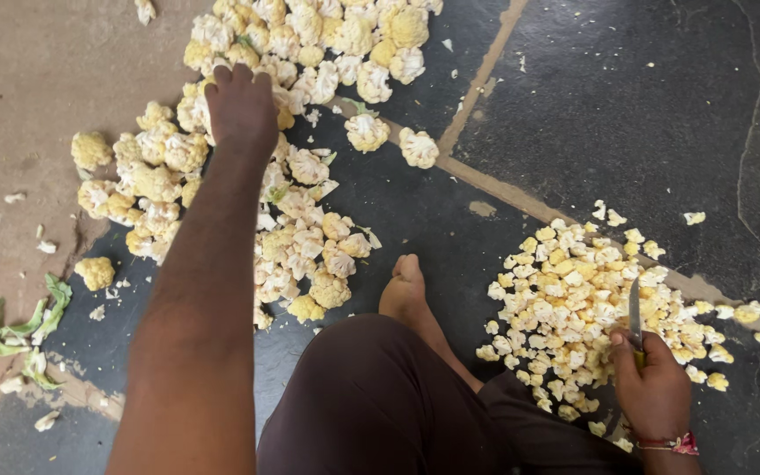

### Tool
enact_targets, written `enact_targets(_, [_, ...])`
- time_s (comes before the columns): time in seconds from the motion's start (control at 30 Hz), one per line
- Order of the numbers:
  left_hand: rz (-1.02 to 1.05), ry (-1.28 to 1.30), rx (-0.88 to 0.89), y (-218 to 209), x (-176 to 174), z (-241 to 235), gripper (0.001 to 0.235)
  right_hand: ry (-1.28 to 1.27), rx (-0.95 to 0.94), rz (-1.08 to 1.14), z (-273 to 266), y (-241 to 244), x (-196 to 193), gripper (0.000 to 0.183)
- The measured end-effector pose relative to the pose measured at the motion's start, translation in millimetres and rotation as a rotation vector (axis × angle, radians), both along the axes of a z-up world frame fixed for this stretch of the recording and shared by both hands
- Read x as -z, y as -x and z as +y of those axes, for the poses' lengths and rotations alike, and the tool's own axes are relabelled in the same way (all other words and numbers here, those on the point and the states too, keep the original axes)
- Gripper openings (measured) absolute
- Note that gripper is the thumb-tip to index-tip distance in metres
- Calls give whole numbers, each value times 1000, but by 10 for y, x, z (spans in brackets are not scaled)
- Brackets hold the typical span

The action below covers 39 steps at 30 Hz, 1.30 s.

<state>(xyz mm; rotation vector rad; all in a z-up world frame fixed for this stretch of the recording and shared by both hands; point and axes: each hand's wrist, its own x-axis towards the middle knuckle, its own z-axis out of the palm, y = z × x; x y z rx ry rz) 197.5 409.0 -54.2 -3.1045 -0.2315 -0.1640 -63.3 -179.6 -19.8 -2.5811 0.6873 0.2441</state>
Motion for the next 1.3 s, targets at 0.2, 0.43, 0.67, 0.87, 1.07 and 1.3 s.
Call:
enact_targets(0.2, [-87, 1004, 68, 422, -698, -1020, 51, -121, -51, -119, -21, -39, -9, 39])
enact_targets(0.43, [350, 1730, 434, 1246, -1445, -2734, 58, -380, 37, -295, 31, 133, -84, 37])
enact_targets(0.67, [779, 2339, 294, 1836, -1632, -3733, 46, -1060, 267, -504, -37, 280, -638, 28])
enact_targets(0.87, [896, 2224, 155, 2127, -1245, -4131, 43, -1167, 360, -508, -86, 349, -623, 26])
enact_targets(1.07, [885, 1740, -20, 2140, -1092, -4200, 52, -1309, 350, -542, 344, 147, -160, 20])
enact_targets(1.3, [955, 1515, 191, 1779, -4, -4061, 58, -747, 98, -490, 323, 193, -232, 21])
